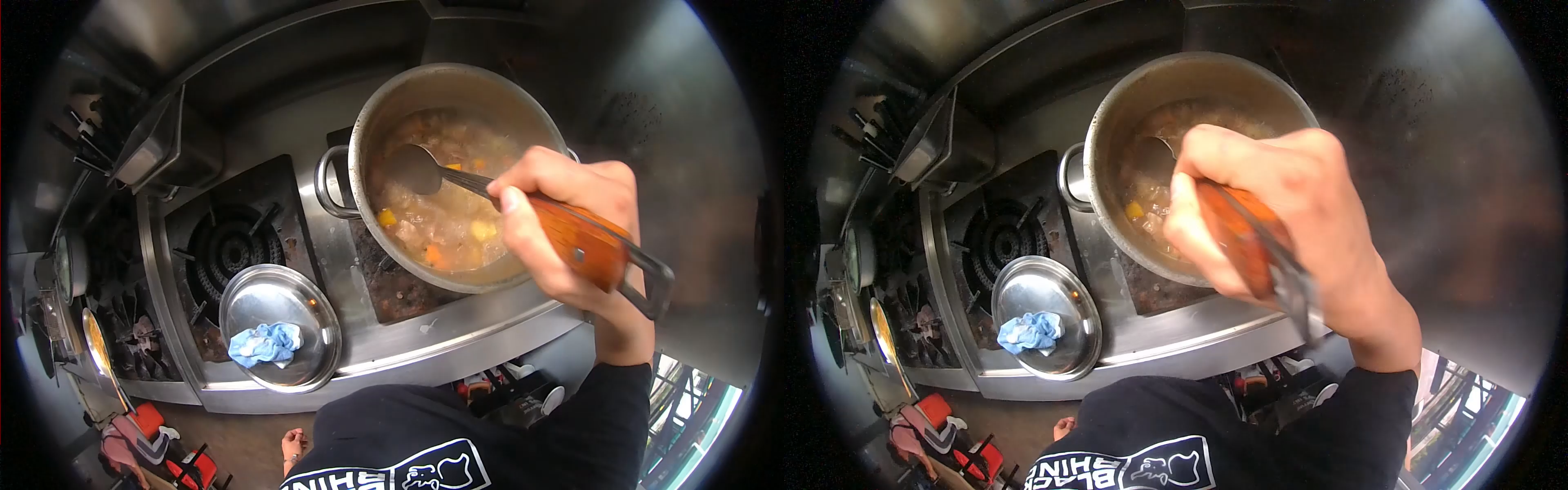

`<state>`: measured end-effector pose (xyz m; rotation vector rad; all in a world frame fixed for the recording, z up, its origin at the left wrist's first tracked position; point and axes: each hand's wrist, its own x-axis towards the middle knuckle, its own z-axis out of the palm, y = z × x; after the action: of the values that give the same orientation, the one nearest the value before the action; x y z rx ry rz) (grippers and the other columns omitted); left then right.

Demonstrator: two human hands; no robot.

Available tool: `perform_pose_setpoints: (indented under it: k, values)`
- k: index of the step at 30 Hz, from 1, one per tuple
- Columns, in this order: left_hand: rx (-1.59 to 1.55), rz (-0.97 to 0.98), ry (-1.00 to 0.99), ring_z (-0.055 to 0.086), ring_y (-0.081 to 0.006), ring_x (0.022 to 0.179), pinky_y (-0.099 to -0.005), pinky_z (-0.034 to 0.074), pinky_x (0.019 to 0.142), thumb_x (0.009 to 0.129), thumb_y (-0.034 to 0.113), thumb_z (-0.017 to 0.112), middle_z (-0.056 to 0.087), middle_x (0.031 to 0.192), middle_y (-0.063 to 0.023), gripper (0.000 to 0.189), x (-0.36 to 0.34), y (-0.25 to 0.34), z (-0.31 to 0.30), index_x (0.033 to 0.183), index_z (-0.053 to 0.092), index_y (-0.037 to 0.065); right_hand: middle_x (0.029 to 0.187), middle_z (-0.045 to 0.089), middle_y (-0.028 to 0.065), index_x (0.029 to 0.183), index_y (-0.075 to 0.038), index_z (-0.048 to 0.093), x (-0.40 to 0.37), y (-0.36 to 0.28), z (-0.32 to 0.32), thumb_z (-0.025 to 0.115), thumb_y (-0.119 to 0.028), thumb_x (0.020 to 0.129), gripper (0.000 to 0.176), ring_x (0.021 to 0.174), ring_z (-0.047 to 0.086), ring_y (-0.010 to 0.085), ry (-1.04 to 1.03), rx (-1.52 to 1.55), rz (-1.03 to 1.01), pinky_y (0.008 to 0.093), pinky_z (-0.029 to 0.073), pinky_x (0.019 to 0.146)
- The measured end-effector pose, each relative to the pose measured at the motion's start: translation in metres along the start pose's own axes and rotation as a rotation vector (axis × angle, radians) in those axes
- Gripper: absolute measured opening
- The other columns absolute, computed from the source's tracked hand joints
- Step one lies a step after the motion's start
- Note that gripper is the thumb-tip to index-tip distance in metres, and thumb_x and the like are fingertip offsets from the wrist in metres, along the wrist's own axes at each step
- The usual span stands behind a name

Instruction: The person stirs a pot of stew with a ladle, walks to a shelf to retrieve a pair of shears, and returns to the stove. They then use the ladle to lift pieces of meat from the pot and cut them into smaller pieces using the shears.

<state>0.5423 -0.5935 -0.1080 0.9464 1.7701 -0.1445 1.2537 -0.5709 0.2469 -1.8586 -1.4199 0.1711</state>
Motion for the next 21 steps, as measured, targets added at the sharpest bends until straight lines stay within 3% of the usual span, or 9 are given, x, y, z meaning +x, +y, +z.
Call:
perform_pose_setpoints:
  k: [15, 17, 18, 19, 21]
  values:
    - [0.009, -0.038, 0.008, 0.060, -0.0140, 0.058, -0.0266, 0.043, 0.049, 0.093, 0.010, 0.054, 0.063, 0.072, -0.0040, 0.009, -0.007, -0.006, 0.010, 0.096, 0.061, 0.006, 0.054, 0.051, 0.0104, 0.071, -0.002, 0.053, 0.016, 0.012, 0.038, 0.060, 0.000, 0.076, 0.009, 0.044, 0.052, 0.0226, -0.189, -0.047, -0.113, 0.0313, 0.041, 0.047]
    - [-0.016, -0.032, -0.006, 0.060, -0.0137, 0.058, -0.0266, 0.042, 0.049, 0.093, 0.011, 0.054, 0.063, 0.072, -0.0034, 0.009, -0.006, -0.007, 0.008, 0.096, 0.061, 0.006, 0.061, 0.060, 0.0158, 0.070, -0.004, 0.054, 0.020, 0.021, 0.043, 0.066, -0.009, 0.070, 0.013, 0.059, 0.061, 0.0346, -0.198, -0.008, -0.085, 0.0407, 0.048, 0.057]
    - [-0.014, -0.034, -0.007, 0.060, -0.0137, 0.058, -0.0266, 0.042, 0.049, 0.093, 0.011, 0.054, 0.063, 0.072, -0.0034, 0.009, -0.007, -0.009, 0.006, 0.096, 0.061, 0.006, 0.060, 0.057, 0.0162, 0.069, -0.003, 0.054, 0.024, 0.016, 0.034, 0.066, -0.009, 0.072, 0.014, 0.057, 0.060, 0.0343, -0.209, -0.025, -0.044, 0.0395, 0.048, 0.055]
    - [-0.016, -0.028, 0.003, 0.059, -0.0133, 0.058, -0.0264, 0.042, 0.049, 0.093, 0.010, 0.054, 0.063, 0.072, -0.0037, 0.009, -0.008, -0.006, 0.007, 0.096, 0.061, 0.006, 0.056, 0.057, 0.0103, 0.071, -0.004, 0.056, 0.024, 0.030, 0.032, 0.065, -0.014, 0.077, 0.015, 0.049, 0.059, 0.0270, -0.176, 0.037, -0.048, 0.0347, 0.045, 0.050]
    - [-0.020, -0.019, 0.010, 0.059, -0.0130, 0.058, -0.0263, 0.042, 0.048, 0.093, 0.010, 0.054, 0.063, 0.072, -0.0039, 0.009, -0.009, -0.002, 0.007, 0.096, 0.061, 0.005, 0.054, 0.056, 0.0025, 0.075, -0.007, 0.060, 0.015, 0.064, 0.030, 0.061, -0.019, 0.085, 0.016, 0.043, 0.053, 0.0134, -0.070, 0.305, 0.190, 0.0263, 0.039, 0.044]
